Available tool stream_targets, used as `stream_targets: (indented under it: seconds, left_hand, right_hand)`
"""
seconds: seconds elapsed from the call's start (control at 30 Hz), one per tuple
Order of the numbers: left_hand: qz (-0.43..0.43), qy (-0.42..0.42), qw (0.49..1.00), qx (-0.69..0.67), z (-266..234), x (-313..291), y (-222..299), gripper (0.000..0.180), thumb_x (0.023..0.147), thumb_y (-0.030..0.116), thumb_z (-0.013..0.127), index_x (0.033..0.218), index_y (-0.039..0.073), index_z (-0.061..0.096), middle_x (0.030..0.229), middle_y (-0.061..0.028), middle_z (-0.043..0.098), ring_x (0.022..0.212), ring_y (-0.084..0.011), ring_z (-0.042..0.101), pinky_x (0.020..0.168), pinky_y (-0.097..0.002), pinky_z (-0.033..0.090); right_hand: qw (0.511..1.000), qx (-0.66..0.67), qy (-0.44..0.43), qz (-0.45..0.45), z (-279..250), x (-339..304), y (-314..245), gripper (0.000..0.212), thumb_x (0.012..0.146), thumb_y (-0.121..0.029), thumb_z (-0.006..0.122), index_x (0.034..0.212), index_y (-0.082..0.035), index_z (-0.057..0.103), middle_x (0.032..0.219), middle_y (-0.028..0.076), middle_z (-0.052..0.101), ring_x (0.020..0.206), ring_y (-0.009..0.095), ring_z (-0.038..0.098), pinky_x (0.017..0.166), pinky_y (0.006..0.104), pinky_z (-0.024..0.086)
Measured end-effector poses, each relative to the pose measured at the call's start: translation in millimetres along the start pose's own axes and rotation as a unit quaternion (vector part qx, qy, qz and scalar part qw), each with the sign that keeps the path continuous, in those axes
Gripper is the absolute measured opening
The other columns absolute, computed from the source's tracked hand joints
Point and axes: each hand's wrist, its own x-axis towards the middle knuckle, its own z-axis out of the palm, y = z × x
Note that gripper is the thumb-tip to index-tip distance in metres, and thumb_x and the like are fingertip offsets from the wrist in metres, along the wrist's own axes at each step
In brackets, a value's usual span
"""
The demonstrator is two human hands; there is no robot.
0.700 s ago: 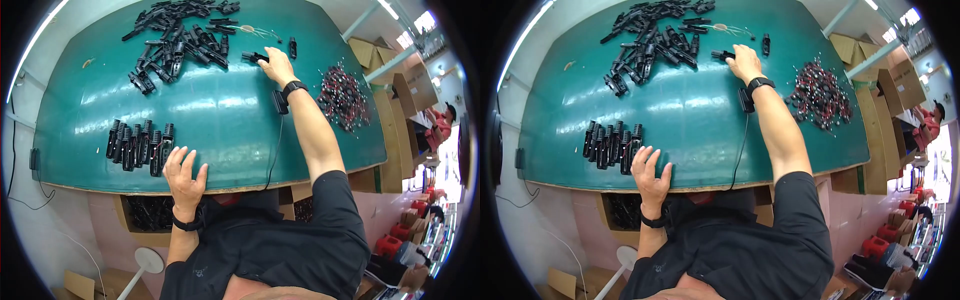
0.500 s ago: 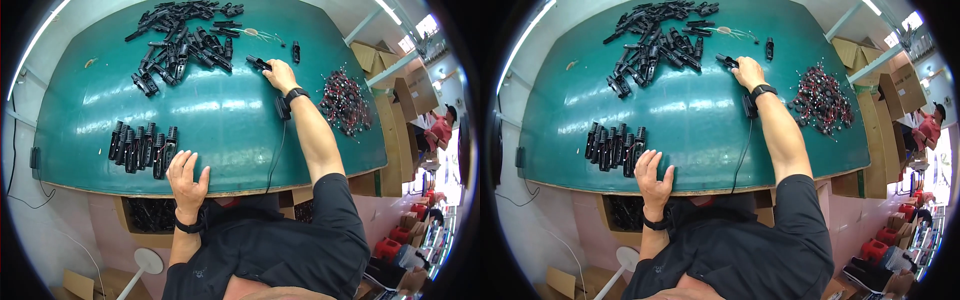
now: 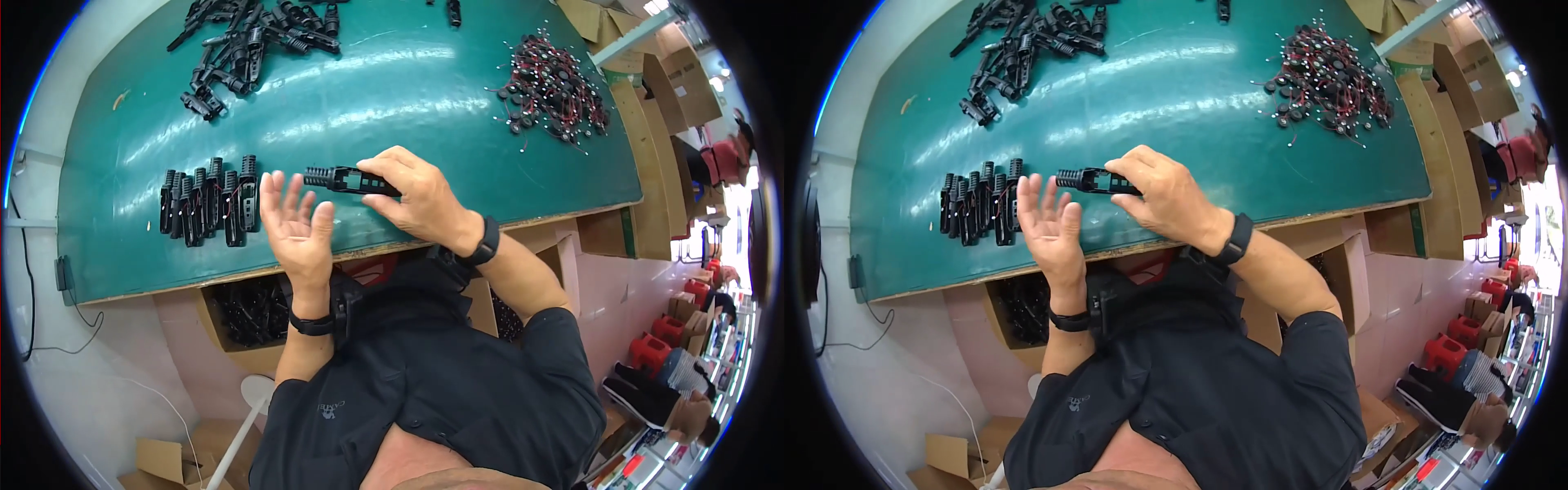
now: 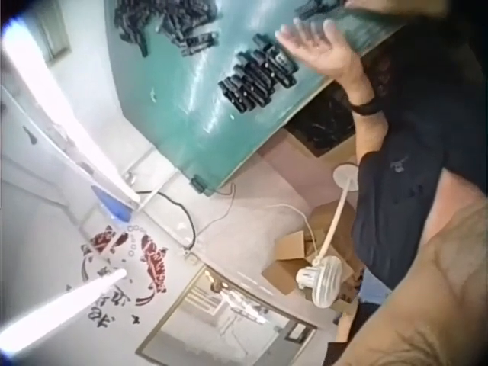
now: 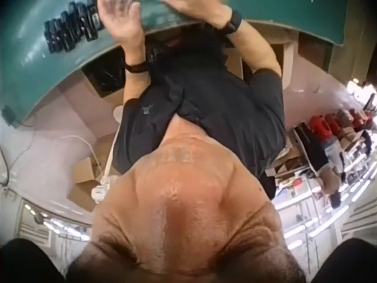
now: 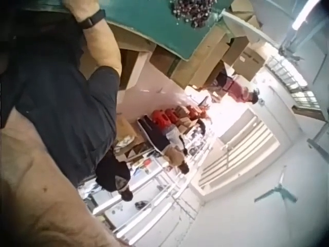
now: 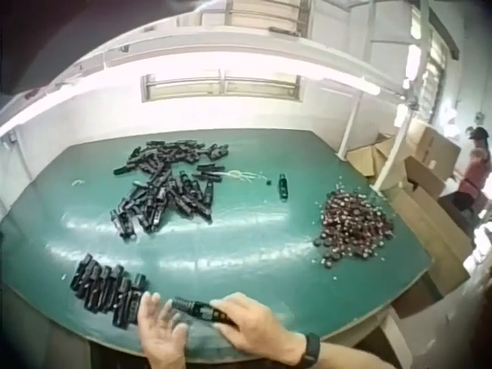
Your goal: The person picks up a black plastic housing and a small electronic component, threads the wires through the housing, and snaps the component into place. After repeating this assembly several times, they gather the completed units and place them into a cardboard box.
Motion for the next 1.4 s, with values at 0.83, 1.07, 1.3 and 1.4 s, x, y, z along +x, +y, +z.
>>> stream_targets:
  seconds: [0.83,1.07,1.3,1.4]
  left_hand:
    - [-0.143,-0.004,0.974,-0.176,-14,-17,-21,0.035,0.106,0.006,0.067,0.136,0.003,0.051,0.11,-0.0076,0.065,0.089,-0.0156,0.069,0.075,-0.03,0.058]
    - [-0.163,-0.017,0.967,-0.194,-20,-18,-24,0.043,0.104,0.006,0.07,0.141,0.002,0.049,0.107,-0.0062,0.063,0.087,-0.0146,0.069,0.074,-0.0288,0.059]
    - [-0.15,-0.029,0.972,-0.179,-21,-14,-24,0.041,0.105,0.008,0.07,0.139,0.0,0.05,0.104,-0.0058,0.063,0.085,-0.0134,0.067,0.072,-0.0284,0.058]
    - [-0.149,-0.024,0.974,-0.17,-21,-15,-21,0.038,0.106,0.012,0.069,0.138,0.002,0.052,0.103,-0.0044,0.063,0.084,-0.0132,0.065,0.073,-0.0288,0.055]
  right_hand:
    - [0.902,-0.35,0.206,0.147,-144,-43,149,0.013,0.096,-0.015,0.068,0.106,-0.008,0.074,0.101,0.012,0.072,0.089,0.033,0.071,0.08,0.042,0.057]
    - [0.914,-0.313,0.23,0.119,-126,-31,132,0.015,0.095,-0.011,0.069,0.109,-0.007,0.075,0.101,0.014,0.073,0.087,0.032,0.071,0.079,0.0398,0.057]
    - [0.895,-0.363,0.146,0.214,-120,-34,135,0.019,0.096,-0.018,0.071,0.112,-0.009,0.073,0.103,0.013,0.071,0.093,0.034,0.071,0.082,0.0435,0.058]
    - [0.885,-0.384,0.125,0.232,-122,-35,138,0.018,0.096,-0.021,0.071,0.11,-0.01,0.072,0.105,0.012,0.071,0.095,0.035,0.07,0.083,0.0456,0.057]
